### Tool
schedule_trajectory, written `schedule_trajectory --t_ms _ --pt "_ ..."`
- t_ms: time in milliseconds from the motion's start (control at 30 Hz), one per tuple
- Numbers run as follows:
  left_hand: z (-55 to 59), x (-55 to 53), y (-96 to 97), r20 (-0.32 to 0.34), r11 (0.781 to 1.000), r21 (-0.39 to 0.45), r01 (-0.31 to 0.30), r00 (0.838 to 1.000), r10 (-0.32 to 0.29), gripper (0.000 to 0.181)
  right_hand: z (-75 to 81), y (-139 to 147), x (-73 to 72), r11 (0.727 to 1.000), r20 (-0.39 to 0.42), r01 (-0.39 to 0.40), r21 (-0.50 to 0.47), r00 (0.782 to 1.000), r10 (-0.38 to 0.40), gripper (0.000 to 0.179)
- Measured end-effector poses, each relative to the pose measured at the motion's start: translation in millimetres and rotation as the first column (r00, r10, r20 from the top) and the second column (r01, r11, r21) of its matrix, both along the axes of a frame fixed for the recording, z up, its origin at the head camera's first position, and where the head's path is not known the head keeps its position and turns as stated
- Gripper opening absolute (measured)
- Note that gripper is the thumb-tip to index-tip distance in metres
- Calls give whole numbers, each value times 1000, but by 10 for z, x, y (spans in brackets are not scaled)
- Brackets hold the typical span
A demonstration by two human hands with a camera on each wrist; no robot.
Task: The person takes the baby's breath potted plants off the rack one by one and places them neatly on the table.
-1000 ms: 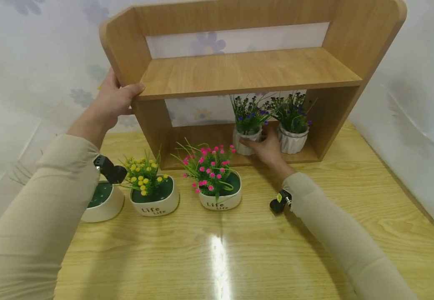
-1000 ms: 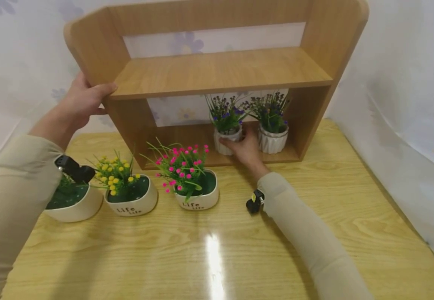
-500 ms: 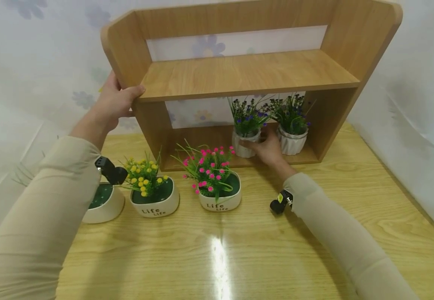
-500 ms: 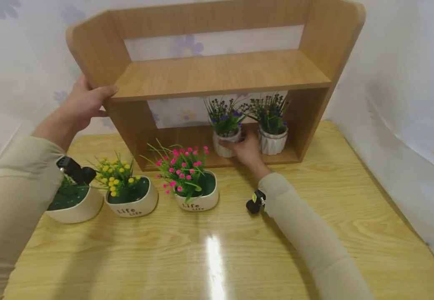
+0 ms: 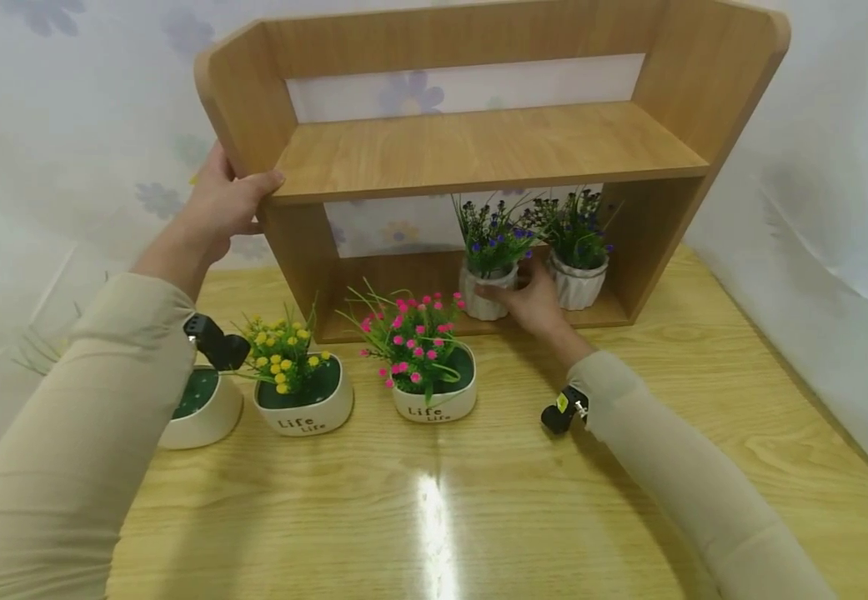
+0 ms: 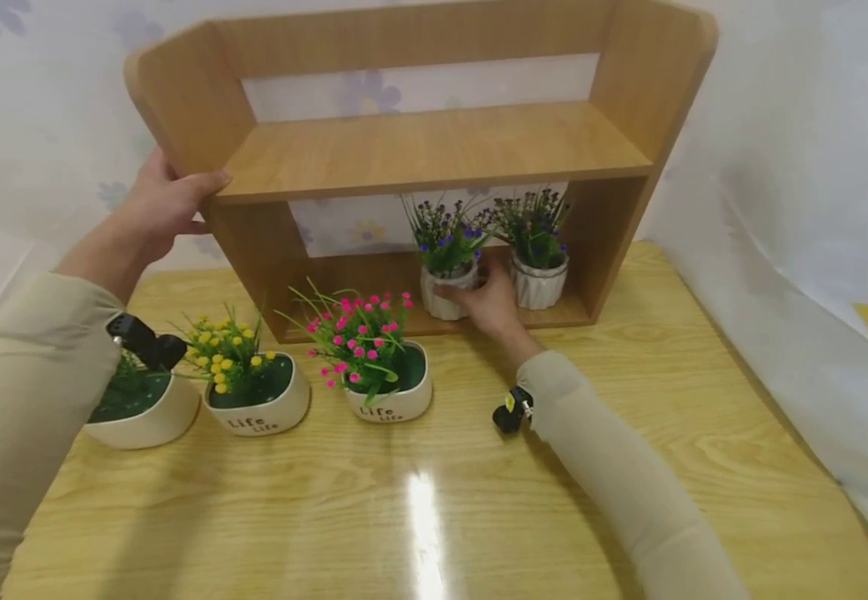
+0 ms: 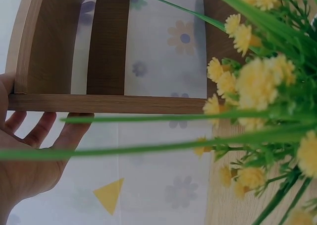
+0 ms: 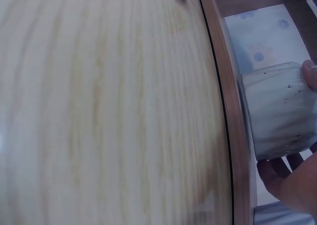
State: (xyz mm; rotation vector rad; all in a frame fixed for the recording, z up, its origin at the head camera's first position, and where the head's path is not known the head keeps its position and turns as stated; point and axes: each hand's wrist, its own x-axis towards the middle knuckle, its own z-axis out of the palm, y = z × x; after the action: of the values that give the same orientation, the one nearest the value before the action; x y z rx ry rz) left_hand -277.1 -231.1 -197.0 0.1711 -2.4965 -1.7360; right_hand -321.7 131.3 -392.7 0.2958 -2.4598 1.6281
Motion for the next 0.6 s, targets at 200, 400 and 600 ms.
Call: schedule_trajectory --t_ms 200,400,600 --pt "0 -6 19 -5 1000 -6 -2 1000 2 63 49 28 41 1000 11 -18 -23 1000 19 81" --pt "6 -21 44 -15 1000 5 7 1000 -7 62 108 70 95 998 4 -46 -47 999 46 79" --pt "3 -35 65 -16 1000 7 8 1000 -8 61 302 100 252 990 -1 -114 -87 993 114 73"
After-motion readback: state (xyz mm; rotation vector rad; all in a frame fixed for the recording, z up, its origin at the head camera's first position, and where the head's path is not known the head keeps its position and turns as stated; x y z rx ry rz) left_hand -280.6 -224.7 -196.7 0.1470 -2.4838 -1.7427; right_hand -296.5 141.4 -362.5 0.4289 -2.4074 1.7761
